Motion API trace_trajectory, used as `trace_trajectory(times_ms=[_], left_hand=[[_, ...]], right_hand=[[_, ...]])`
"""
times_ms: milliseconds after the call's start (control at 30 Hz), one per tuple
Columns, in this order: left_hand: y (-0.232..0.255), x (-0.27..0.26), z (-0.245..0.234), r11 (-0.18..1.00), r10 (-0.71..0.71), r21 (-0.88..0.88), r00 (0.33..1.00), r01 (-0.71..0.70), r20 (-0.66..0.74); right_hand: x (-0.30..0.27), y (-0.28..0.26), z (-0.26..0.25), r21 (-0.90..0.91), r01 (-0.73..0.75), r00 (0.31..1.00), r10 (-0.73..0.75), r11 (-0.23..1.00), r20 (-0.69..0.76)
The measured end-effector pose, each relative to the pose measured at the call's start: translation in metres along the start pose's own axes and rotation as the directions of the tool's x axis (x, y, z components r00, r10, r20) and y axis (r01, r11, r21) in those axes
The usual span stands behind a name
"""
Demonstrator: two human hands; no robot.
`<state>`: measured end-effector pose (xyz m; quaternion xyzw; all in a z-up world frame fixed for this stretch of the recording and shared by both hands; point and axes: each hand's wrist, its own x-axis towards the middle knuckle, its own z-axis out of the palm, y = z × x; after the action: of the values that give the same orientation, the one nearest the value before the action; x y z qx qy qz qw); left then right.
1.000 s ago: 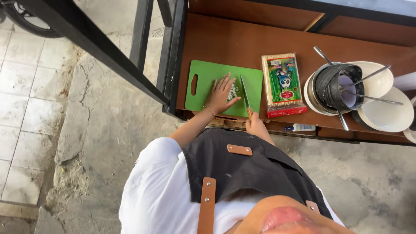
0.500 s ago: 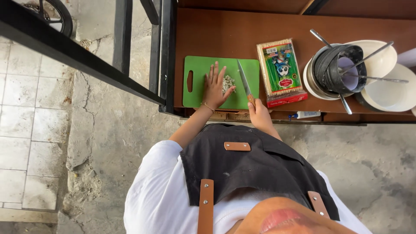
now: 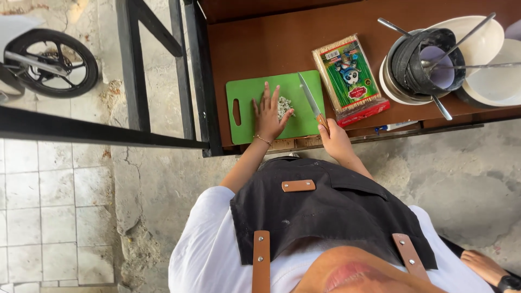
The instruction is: The person dices onions on a green cutting board using a knife, then gathers the pieces into their hand.
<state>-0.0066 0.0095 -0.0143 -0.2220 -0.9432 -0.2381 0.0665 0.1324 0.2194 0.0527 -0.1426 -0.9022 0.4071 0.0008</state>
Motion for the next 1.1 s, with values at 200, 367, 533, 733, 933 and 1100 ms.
trace_trajectory(times_ms=[200, 367, 533, 733, 933, 1100], left_hand=[[0.001, 0.001, 0.001, 0.997, -0.004, -0.08, 0.999, 0.007, 0.034], [0.0, 0.001, 0.002, 0.996, 0.004, -0.088, 1.0, -0.002, 0.02], [-0.002, 0.001, 0.006, 0.999, 0.009, -0.048, 0.999, -0.006, 0.052], [-0.006, 0.003, 0.013, 1.0, 0.02, -0.009, 0.998, -0.019, 0.065], [-0.004, 0.002, 0.009, 0.999, 0.022, -0.046, 0.998, -0.019, 0.058], [0.003, 0.003, -0.004, 0.997, 0.03, -0.078, 0.998, -0.026, 0.051]], right_hand=[[-0.004, -0.023, -0.006, 0.031, 0.079, 0.997, -0.079, 0.996, 0.007], [-0.01, -0.043, -0.01, 0.043, 0.09, 0.996, -0.09, 0.995, 0.006], [-0.008, -0.05, -0.012, 0.023, 0.091, 0.993, -0.093, 0.996, 0.071], [-0.007, -0.029, 0.005, -0.059, 0.075, 0.987, -0.066, 0.995, 0.145], [-0.006, -0.009, 0.015, -0.072, 0.053, 0.984, -0.04, 0.996, 0.172], [-0.007, -0.012, 0.018, -0.14, 0.006, 0.978, 0.023, 0.99, 0.209]])
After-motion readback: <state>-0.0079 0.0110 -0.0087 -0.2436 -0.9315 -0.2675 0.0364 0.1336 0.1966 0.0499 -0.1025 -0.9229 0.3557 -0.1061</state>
